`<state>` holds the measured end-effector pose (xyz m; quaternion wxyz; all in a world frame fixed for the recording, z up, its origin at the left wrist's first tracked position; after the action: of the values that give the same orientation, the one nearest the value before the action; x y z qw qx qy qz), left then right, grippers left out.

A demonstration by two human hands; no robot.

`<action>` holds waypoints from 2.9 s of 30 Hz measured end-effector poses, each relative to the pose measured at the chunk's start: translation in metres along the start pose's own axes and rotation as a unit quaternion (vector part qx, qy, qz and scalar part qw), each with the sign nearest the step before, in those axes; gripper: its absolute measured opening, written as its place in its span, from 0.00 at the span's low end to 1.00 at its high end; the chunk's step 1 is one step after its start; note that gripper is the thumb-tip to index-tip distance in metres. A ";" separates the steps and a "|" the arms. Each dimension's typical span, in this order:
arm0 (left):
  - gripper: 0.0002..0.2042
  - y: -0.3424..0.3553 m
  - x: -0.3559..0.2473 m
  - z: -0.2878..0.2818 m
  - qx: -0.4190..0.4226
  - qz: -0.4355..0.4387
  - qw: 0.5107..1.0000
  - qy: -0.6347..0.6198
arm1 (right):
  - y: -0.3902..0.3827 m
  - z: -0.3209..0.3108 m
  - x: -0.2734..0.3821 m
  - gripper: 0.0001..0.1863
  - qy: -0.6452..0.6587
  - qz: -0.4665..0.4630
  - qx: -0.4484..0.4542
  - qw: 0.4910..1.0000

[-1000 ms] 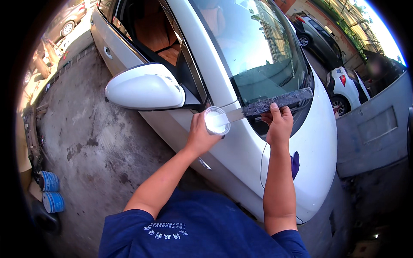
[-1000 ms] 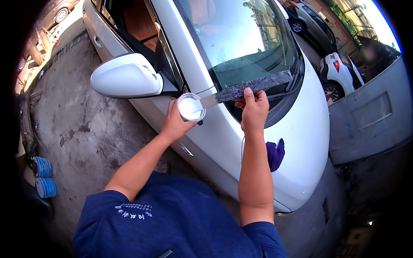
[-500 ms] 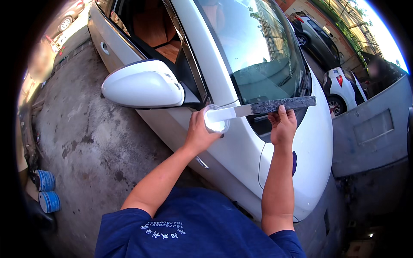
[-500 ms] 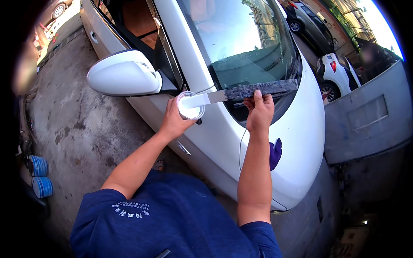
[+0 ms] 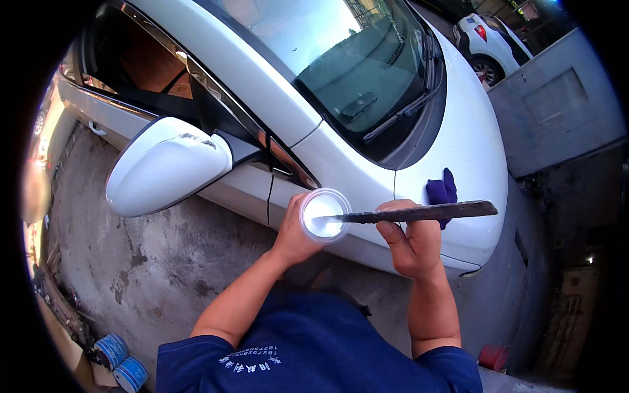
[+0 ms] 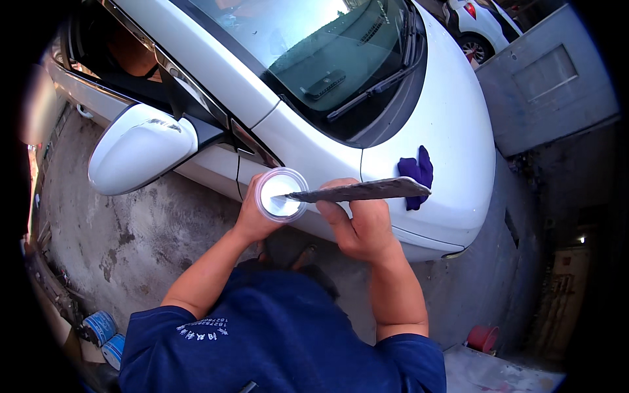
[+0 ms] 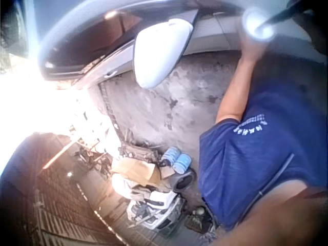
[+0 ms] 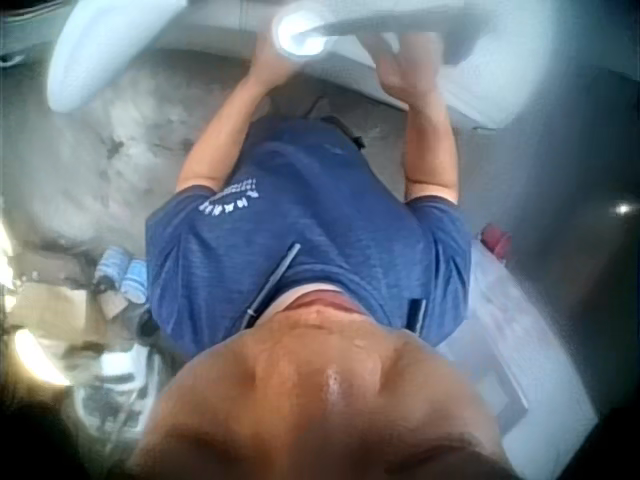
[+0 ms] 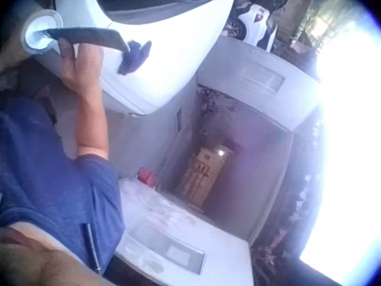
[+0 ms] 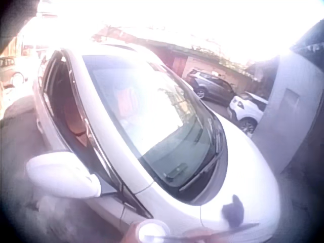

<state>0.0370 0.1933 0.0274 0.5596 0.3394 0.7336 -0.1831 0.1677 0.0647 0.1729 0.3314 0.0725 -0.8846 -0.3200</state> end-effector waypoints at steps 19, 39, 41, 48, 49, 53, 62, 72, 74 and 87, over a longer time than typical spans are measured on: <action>0.38 -0.168 -0.024 0.184 0.399 -0.012 0.914 -0.077 | -0.239 -0.087 0.124 0.08 -0.195 0.151 -0.149 0.958; 0.39 -0.243 -0.029 0.300 0.503 0.045 0.863 -0.013 | -0.363 -0.131 0.181 0.06 -0.266 0.336 -0.326 0.843; 0.39 -0.242 -0.035 0.308 0.548 0.025 0.836 -0.012 | -0.369 -0.117 0.183 0.06 -0.308 0.328 -0.182 0.874; 0.38 -0.255 -0.035 0.325 0.644 0.057 0.762 -0.049 | -0.400 -0.142 0.211 0.08 -0.257 0.446 -0.439 0.737; 0.39 -0.258 -0.038 0.329 0.653 0.047 0.754 -0.050 | -0.391 -0.135 0.209 0.08 -0.275 0.457 -0.375 0.758; 0.41 -0.266 -0.038 0.337 0.693 0.033 0.719 -0.047 | -0.402 -0.112 0.226 0.07 -0.273 0.321 -0.276 0.864; 0.40 -0.276 -0.037 0.327 0.689 -0.002 0.722 -0.063 | -0.387 -0.107 0.225 0.06 -0.280 0.301 -0.261 0.874; 0.42 -0.277 -0.033 0.275 0.544 0.031 0.837 -0.046 | -0.401 -0.082 0.223 0.10 -0.294 0.382 -0.389 0.785; 0.42 -0.277 -0.031 0.263 0.506 0.040 0.859 -0.064 | -0.397 -0.083 0.235 0.10 -0.246 0.350 -0.474 0.770; 0.41 -0.326 -0.021 0.181 0.384 0.023 0.921 -0.057 | -0.364 -0.089 0.243 0.07 -0.080 0.225 -0.321 0.917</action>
<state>-0.0626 -0.1591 -0.0443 0.4314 0.5341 0.5656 -0.4568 0.0070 -0.3497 0.1317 0.3280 -0.2645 -0.7511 -0.5081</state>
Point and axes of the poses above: each hand's wrist, its own y-axis towards the middle knuckle, its own z-axis out of the palm, x = y × z, the point moved 3 cm from there along y, towards the middle knuckle, and after that the axes turned 14 degrees about -z, right-handed, at the moved point
